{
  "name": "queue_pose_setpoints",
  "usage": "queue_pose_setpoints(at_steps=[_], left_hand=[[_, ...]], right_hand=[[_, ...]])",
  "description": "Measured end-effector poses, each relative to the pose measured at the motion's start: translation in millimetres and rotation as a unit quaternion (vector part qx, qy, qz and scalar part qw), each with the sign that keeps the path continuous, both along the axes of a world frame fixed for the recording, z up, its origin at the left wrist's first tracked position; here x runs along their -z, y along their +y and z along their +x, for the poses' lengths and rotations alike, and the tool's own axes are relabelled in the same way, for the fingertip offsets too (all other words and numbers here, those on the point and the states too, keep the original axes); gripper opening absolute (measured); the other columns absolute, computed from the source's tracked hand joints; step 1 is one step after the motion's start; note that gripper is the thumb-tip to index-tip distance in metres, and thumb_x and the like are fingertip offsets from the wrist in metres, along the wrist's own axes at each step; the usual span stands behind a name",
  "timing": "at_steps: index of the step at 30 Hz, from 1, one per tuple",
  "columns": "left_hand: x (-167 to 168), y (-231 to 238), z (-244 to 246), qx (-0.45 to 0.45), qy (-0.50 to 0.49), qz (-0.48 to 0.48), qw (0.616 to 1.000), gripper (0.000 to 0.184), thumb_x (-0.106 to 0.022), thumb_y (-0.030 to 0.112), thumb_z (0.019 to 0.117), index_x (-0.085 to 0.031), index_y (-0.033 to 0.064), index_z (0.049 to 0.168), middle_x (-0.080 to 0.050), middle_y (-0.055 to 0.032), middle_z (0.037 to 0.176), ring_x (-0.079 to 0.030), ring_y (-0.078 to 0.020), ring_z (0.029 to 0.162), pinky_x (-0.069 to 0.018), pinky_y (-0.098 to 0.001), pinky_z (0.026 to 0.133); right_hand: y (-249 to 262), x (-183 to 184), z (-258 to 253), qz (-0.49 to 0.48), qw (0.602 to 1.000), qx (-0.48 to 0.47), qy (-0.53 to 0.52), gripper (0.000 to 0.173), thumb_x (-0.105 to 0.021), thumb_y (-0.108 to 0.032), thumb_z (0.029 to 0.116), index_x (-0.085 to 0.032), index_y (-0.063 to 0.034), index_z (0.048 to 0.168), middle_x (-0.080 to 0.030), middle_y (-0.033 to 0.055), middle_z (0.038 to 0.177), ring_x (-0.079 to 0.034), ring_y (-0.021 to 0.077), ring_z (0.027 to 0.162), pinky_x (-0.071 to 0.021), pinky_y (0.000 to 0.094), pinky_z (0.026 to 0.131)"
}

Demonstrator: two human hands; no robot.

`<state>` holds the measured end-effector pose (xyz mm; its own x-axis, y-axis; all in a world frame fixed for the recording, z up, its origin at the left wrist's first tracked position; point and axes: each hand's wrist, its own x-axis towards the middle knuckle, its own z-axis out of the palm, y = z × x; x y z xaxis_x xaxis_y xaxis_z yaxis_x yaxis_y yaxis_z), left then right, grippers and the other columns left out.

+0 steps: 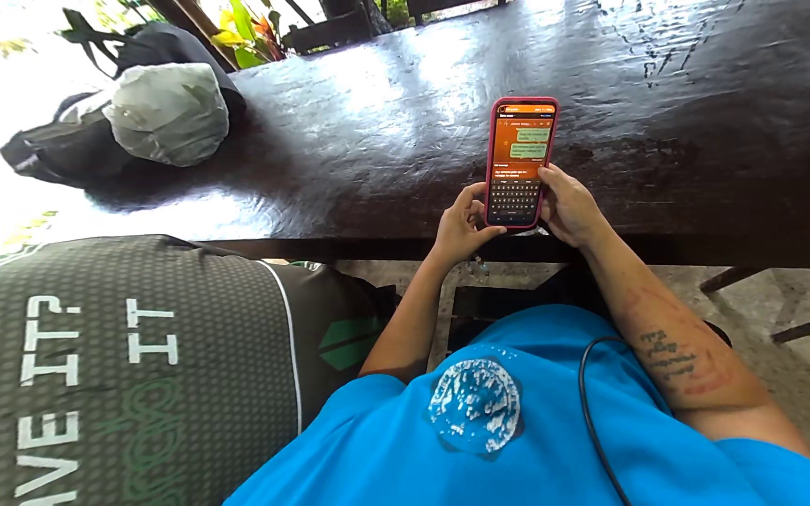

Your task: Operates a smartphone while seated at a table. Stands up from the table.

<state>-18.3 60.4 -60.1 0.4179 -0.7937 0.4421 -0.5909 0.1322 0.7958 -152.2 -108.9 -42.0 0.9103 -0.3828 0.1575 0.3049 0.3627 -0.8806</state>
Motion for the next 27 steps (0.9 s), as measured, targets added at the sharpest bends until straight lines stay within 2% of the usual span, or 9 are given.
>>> queue_pose_setpoints(at_steps=[6,12,14,16,17,19,21,24,27], left_hand=[[-0.8,-0.2,-0.6,-0.003,0.003,0.003,1.0,0.075,-0.085,0.0,0.0768,-0.046,-0.0009,0.141,-0.071,-0.0037,0.093,-0.065,-0.0053,0.077,-0.0541,-0.0213,0.07],[-3.4,0.4,-2.9,-0.009,-0.013,0.004,1.0,0.074,-0.085,0.002,0.0768,-0.047,-0.0013,0.14,-0.069,-0.0033,0.089,-0.062,-0.0041,0.073,-0.0527,-0.0208,0.068],[-3.3,0.2,-2.9,-0.012,-0.013,0.007,1.0,0.073,-0.085,0.003,0.0768,-0.048,-0.0007,0.14,-0.068,-0.0024,0.088,-0.06,-0.0037,0.07,-0.0504,-0.02,0.064],[-3.0,0.4,-2.4,-0.01,-0.009,0.006,1.0,0.074,-0.085,0.002,0.0767,-0.047,-0.0008,0.14,-0.069,-0.0023,0.088,-0.06,-0.0038,0.07,-0.0506,-0.0198,0.064],[-3.1,0.5,-2.1,-0.009,-0.005,0.007,1.0,0.074,-0.085,0.001,0.0764,-0.047,-0.001,0.14,-0.069,-0.0026,0.088,-0.061,-0.0041,0.07,-0.0514,-0.0201,0.065],[-4.5,1.2,-2.4,-0.003,0.015,0.005,1.0,0.075,-0.085,-0.002,0.0758,-0.045,-0.0017,0.14,-0.07,-0.0045,0.091,-0.066,-0.0056,0.076,-0.0557,-0.0219,0.071],[-5.1,1.4,-2.5,0.001,0.032,0.0,0.999,0.076,-0.084,-0.005,0.0753,-0.045,-0.0018,0.14,-0.071,-0.0053,0.093,-0.067,-0.0061,0.079,-0.0564,-0.0224,0.074],[-4.3,0.3,-3.0,-0.004,0.035,-0.009,0.999,0.074,-0.083,-0.007,0.0753,-0.045,-0.0015,0.139,-0.069,-0.0043,0.093,-0.065,-0.005,0.077,-0.0545,-0.0208,0.071],[-2.7,-0.4,-3.4,-0.008,0.035,-0.012,0.999,0.075,-0.082,-0.009,0.0753,-0.044,-0.0008,0.139,-0.071,-0.0057,0.095,-0.068,-0.007,0.079,-0.0566,-0.0225,0.072]], right_hand=[[-5.6,4.9,2.4,-0.004,1.0,-0.024,-0.013,0.057,-0.013,-0.041,0.1125,-0.05,-0.0065,0.137,-0.07,0.0101,0.12,-0.07,0.0174,0.108,-0.0581,0.0344,0.093],[-5.2,4.4,1.7,0.006,0.999,-0.033,-0.034,0.058,-0.009,-0.041,0.1122,-0.048,-0.0067,0.138,-0.069,0.0095,0.121,-0.069,0.0179,0.111,-0.0565,0.0364,0.098],[-5.3,4.1,1.1,-0.002,0.999,-0.034,-0.029,0.056,-0.011,-0.04,0.1127,-0.048,-0.0065,0.138,-0.069,0.0093,0.121,-0.069,0.0172,0.11,-0.0569,0.0353,0.097],[-3.0,2.5,0.1,-0.035,0.999,-0.023,-0.008,0.042,-0.023,-0.03,0.1126,-0.047,-0.0076,0.14,-0.07,0.0086,0.118,-0.07,0.0165,0.105,-0.0589,0.0338,0.091],[-3.6,3.2,-0.1,-0.066,0.997,-0.036,-0.01,0.038,-0.031,-0.019,0.1094,-0.04,-0.0077,0.145,-0.068,0.0099,0.122,-0.07,0.0178,0.107,-0.0589,0.0349,0.092],[-4.6,3.5,-0.6,-0.128,0.99,-0.061,-0.019,0.061,-0.046,0.006,0.0971,-0.026,-0.0069,0.153,-0.063,0.012,0.131,-0.068,0.0179,0.113,-0.0574,0.0349,0.098],[-3.9,2.1,-1.3,-0.157,0.985,-0.071,-0.016,0.084,-0.051,0.02,0.0858,-0.015,-0.0071,0.157,-0.058,0.0124,0.139,-0.065,0.0166,0.12,-0.0556,0.0325,0.102],[-4.1,1.5,-1.3,-0.164,0.983,-0.082,-0.001,0.103,-0.054,0.027,0.0796,-0.002,-0.0111,0.16,-0.052,0.0127,0.147,-0.063,0.0175,0.125,-0.0547,0.0328,0.103],[-3.7,0.1,-1.7,-0.168,0.982,-0.084,0.027,0.112,-0.056,0.028,0.0774,0.005,-0.0146,0.161,-0.05,0.0115,0.149,-0.063,0.0162,0.124,-0.0549,0.0317,0.103]])
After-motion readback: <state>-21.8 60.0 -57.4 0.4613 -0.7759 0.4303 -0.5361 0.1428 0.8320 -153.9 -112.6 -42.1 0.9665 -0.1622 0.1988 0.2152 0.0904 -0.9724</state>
